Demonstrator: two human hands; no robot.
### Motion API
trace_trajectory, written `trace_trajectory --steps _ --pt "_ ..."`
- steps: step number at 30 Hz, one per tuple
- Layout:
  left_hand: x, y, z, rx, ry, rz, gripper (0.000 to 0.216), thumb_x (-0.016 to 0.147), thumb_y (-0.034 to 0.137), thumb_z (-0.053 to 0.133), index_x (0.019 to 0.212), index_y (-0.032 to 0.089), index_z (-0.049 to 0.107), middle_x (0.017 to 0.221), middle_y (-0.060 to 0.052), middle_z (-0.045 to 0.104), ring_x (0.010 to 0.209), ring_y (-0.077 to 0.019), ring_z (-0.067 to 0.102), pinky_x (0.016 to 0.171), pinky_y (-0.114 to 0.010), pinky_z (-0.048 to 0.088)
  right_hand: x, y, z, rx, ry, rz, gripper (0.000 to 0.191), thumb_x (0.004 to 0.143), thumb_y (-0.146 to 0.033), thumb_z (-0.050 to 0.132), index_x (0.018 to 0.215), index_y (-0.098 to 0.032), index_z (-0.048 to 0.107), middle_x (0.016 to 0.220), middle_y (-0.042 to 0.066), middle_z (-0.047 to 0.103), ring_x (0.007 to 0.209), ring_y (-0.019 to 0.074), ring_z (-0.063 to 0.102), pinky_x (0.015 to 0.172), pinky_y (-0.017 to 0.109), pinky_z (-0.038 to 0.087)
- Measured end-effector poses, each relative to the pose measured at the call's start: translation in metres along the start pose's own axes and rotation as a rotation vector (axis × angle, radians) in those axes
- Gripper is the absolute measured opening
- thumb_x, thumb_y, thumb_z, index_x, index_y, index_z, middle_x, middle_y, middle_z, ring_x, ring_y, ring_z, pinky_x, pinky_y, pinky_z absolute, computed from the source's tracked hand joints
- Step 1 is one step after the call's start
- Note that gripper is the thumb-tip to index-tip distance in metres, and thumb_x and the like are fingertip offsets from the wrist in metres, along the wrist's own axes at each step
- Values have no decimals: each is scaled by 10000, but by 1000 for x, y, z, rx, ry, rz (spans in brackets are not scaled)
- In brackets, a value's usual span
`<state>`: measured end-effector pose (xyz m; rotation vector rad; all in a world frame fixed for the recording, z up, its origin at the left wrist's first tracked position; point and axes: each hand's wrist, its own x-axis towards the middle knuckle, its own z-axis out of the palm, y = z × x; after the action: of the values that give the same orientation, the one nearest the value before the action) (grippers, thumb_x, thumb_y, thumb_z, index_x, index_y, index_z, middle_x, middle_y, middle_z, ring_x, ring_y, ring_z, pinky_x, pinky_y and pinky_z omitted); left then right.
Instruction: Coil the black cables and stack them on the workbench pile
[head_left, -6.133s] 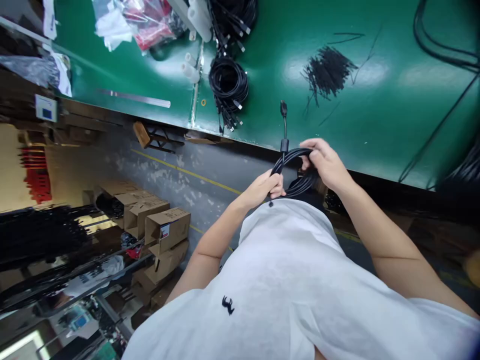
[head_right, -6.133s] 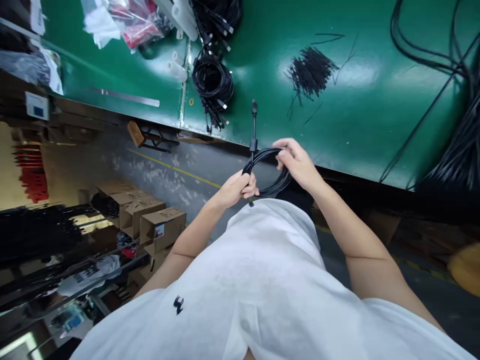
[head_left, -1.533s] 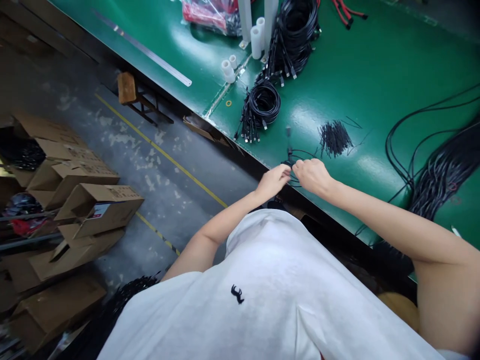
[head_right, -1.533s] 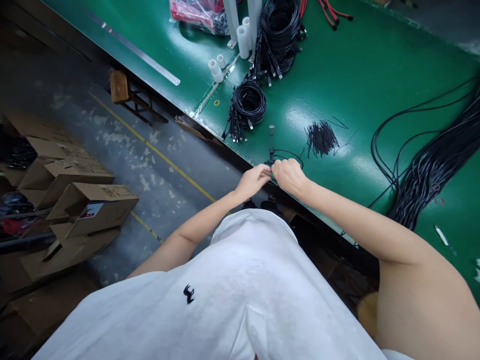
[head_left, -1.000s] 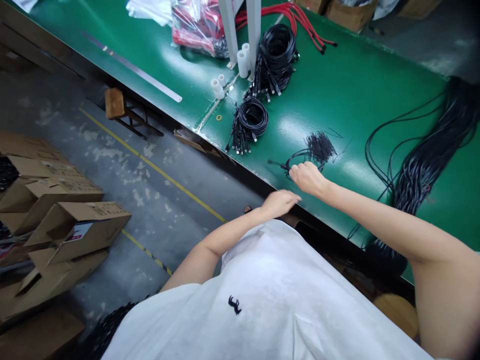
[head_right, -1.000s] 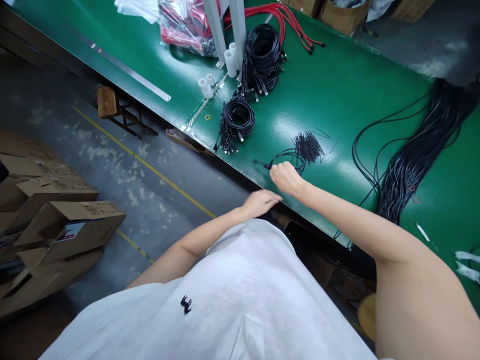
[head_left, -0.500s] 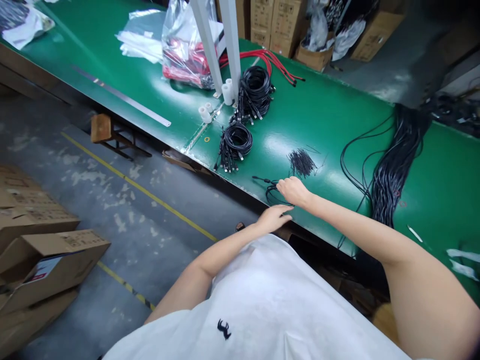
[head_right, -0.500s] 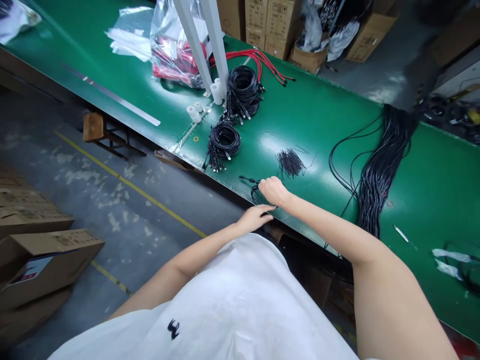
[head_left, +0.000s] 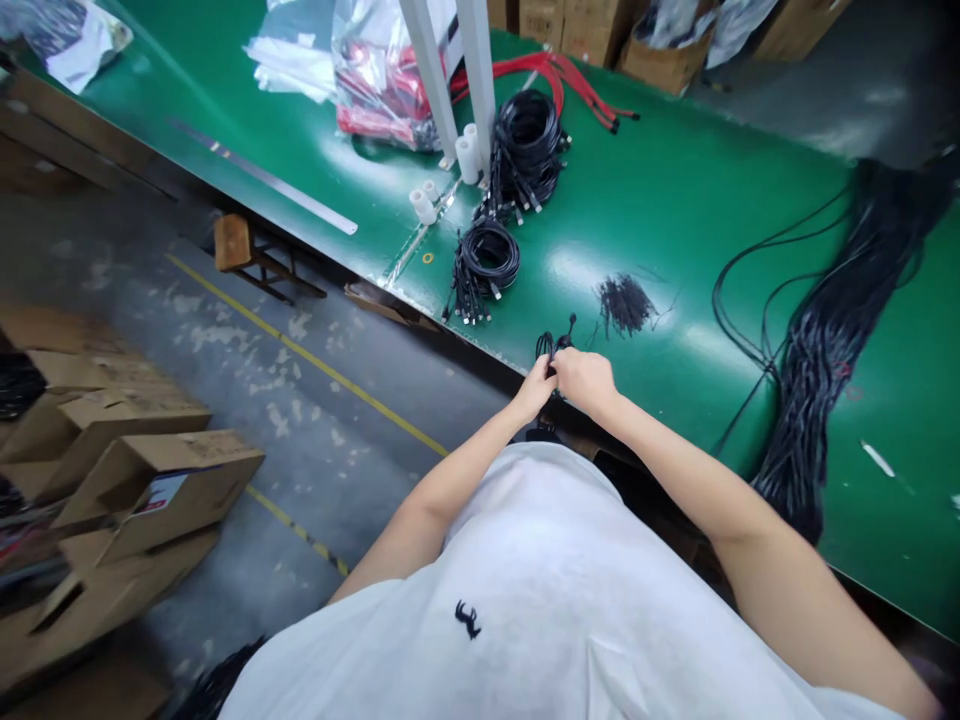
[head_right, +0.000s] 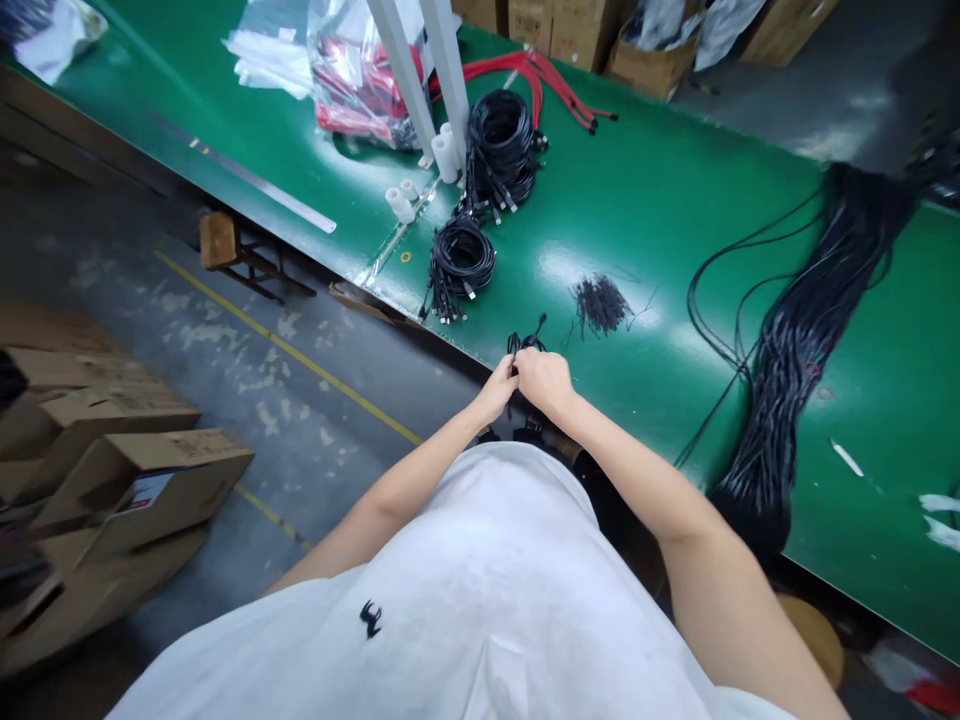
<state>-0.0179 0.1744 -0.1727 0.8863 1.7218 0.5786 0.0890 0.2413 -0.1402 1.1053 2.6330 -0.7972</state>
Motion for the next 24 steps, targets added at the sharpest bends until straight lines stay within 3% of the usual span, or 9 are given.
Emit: trace_trajectory --steps 4,6,8,11,15,18,20,21,24 --pt "-25 -5 -5 -552 -30 69 331 905 343 577 1190 177 602 1076 -37 660 948 -146 591 859 -259 463 -25 -12 8 799 182 297 409 960 -436 421 683 -173 567 732 49 628 650 142 509 596 274 299" --pt "-38 -4 -5 -640 -29 88 425 877 474 637 1190 187 621 1030 -29 652 864 -127 570 798 -248 457 -34 -16 9 1267 145 373 475 866 -583 520 608 -184 529 610 6 560 534 105 405 537 259 281" --pt "-48 0 -1 -713 -4 88 485 827 543 690 1165 200 639 966 -13 642 804 -108 545 771 -239 448 -38 -19 9 1512 78 416 508 756 -651 618 578 -182 541 559 -11 529 481 82 325 495 253 247" --pt "-57 13 4 -832 23 52 511 755 588 744 1080 203 658 820 14 600 709 -86 498 716 -228 436 -40 -19 9 1562 46 425 509 693 -644 691 544 -173 570 547 9 569 492 84 375 512 248 300" --pt "-57 37 7 -931 10 -64 401 768 502 772 982 183 659 620 62 424 554 -60 357 586 -208 369 -59 -3 -4 1456 44 269 531 803 -614 614 509 -178 538 577 34 614 567 120 510 607 261 406" --pt "-52 50 9 -964 23 -131 260 857 415 706 942 175 653 597 79 310 501 -46 265 542 -193 323 -82 33 -19 1180 376 242 410 855 -504 613 597 -186 602 632 23 597 657 145 556 696 288 450" --pt "-47 54 11 -987 8 -155 225 881 384 680 922 164 654 594 86 271 475 -35 213 505 -180 275 -89 62 -19 1063 630 350 288 753 -478 738 781 -200 665 787 36 630 811 180 593 796 322 477" --pt "-44 55 12 -996 -4 -177 217 891 374 668 911 159 655 588 89 253 463 -32 192 490 -175 253 -87 74 -14 1100 654 392 363 673 -478 803 880 -211 670 884 46 642 894 200 600 840 342 486" --pt "-35 55 13 -1017 -16 -280 207 924 343 621 897 141 660 581 89 243 445 -27 174 470 -169 233 -69 89 14 1553 237 391 603 574 -541 841 1040 -220 631 945 56 639 901 217 621 822 391 530"
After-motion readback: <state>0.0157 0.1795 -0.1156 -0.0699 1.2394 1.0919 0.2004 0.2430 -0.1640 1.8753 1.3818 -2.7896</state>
